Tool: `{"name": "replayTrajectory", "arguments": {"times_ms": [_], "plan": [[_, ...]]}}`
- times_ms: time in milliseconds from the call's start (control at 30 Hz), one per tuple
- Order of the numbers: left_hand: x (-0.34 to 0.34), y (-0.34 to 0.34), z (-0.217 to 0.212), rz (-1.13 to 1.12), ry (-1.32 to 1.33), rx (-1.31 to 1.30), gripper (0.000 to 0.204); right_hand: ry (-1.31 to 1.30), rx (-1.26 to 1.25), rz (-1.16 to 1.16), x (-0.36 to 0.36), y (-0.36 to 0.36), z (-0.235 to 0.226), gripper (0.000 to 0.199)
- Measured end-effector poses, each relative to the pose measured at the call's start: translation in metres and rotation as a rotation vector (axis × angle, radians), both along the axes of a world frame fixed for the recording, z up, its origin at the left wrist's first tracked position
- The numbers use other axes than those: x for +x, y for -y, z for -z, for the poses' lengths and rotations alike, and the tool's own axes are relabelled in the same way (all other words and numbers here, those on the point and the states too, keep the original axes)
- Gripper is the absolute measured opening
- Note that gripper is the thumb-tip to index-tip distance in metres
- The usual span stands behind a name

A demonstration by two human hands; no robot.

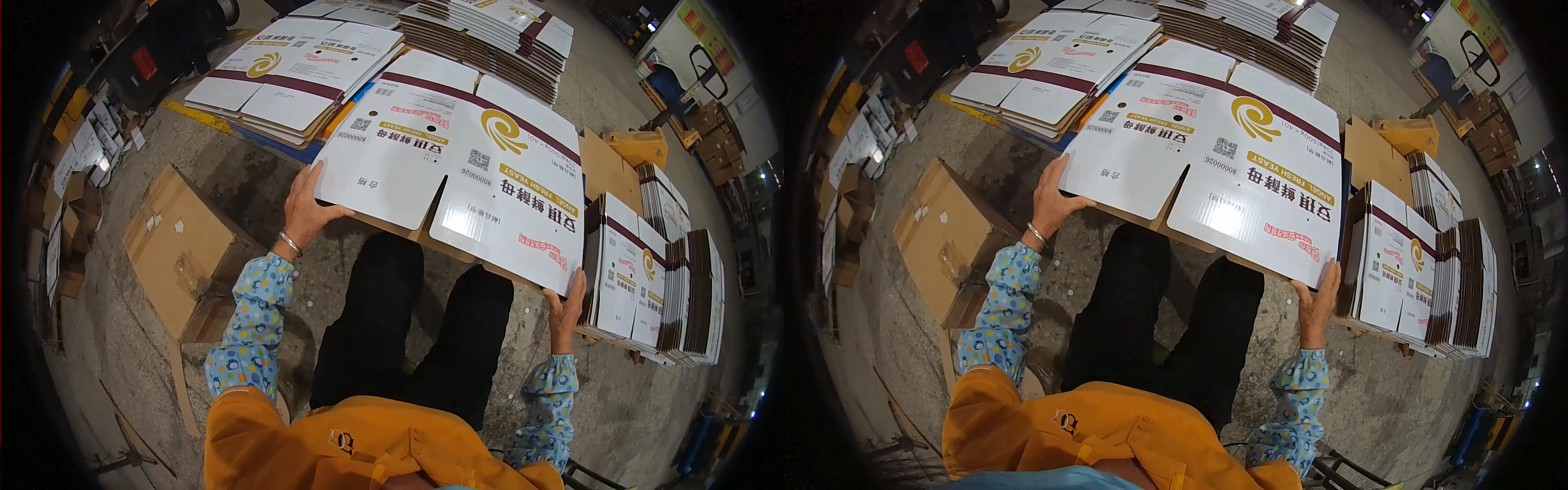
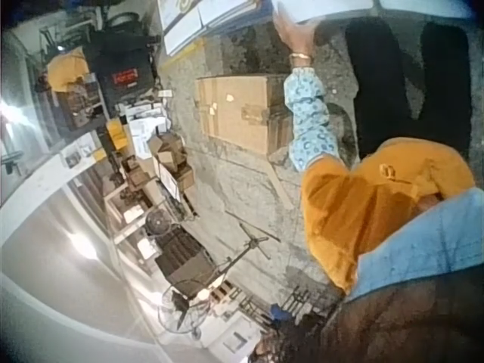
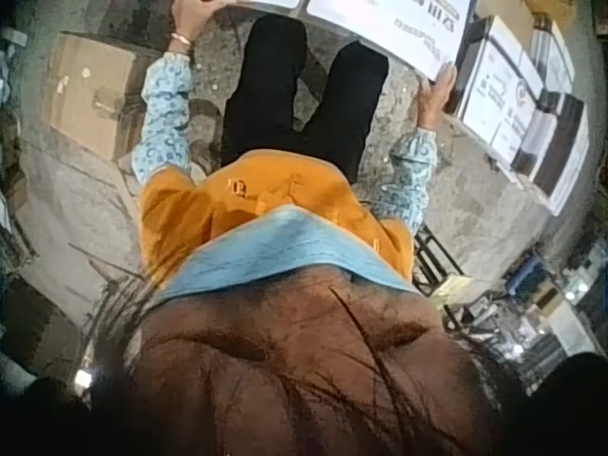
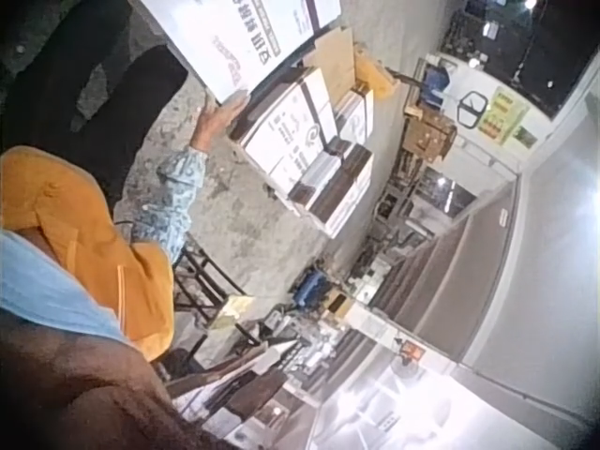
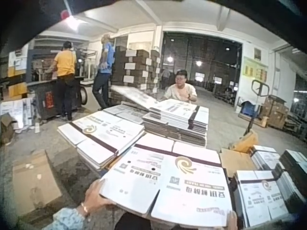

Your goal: Folding and stacking cardboard boxes in a warehouse.

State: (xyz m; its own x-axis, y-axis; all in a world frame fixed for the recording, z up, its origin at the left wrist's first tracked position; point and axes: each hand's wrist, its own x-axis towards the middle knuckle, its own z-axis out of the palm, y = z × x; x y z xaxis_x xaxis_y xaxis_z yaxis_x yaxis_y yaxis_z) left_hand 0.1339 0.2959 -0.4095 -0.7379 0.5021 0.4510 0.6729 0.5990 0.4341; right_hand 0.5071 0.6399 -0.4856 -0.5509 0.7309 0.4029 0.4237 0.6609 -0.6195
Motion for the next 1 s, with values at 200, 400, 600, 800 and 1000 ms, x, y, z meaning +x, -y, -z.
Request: {"name": "replayTrajectory", "arguments": {"times_ms": [200,400,600,800,1000], "plan": [[0.008,0.0,-0.01,-0.008,-0.047,0.068,0.102,-0.008,0.073,0.026,0.005,-0.002,-0.007,0.088],[0.012,0.003,-0.017,-0.022,-0.068,0.108,0.102,-0.051,0.054,0.042,0.007,0.001,-0.018,0.084],[0.017,0.005,-0.02,-0.055,-0.064,0.179,0.093,-0.103,0.021,0.037,0.0,0.008,-0.04,0.075],[0.036,-0.01,-0.054,-0.032,0.04,0.404,0.067,-0.166,0.192,0.023,-0.018,0.006,-0.086,0.057],[0.05,-0.029,-0.097,0.019,-0.008,0.519,0.046,-0.165,0.235,0.018,-0.045,0.028,-0.159,0.047]]}}
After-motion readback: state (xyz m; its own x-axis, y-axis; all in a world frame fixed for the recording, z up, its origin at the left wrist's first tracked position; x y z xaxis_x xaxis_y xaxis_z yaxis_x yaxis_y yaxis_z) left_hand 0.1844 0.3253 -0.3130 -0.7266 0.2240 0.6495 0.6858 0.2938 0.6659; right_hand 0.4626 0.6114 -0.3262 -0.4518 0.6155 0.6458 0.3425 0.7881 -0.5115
